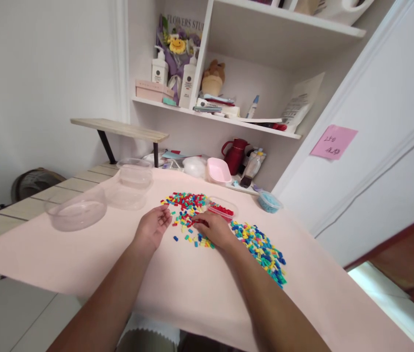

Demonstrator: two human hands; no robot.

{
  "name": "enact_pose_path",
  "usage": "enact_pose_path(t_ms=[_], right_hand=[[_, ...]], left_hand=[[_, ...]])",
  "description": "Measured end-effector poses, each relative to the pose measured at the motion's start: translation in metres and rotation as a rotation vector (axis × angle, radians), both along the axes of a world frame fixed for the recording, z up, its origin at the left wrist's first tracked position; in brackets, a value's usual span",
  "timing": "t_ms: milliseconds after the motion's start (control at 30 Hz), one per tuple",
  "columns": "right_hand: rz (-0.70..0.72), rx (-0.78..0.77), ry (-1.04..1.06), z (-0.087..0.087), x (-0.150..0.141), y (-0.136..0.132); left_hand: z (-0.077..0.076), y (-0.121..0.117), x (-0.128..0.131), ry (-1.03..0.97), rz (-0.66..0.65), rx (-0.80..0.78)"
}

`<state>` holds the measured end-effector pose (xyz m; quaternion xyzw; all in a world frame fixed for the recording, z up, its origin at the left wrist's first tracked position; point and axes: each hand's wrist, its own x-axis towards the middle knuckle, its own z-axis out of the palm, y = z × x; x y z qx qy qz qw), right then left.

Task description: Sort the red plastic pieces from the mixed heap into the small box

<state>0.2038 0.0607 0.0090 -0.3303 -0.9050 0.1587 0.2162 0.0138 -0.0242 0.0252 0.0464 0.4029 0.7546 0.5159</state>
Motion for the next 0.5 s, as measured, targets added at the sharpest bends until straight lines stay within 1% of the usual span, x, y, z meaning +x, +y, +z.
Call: enact_pose_path(t_ms=[200, 500], right_hand=[[-0.011, 0.008, -0.032, 0.0009, -0.0001, -0.0002], [0.010, 0.008, -0.038, 0.0025, 0.0007, -0.0010]], left_hand=[[0.0000, 0.0013, -0.0001, 0.012, 0.002, 0.012], [-0.0021, 0.0052, -0.0038, 0.035, 0.005, 0.001]])
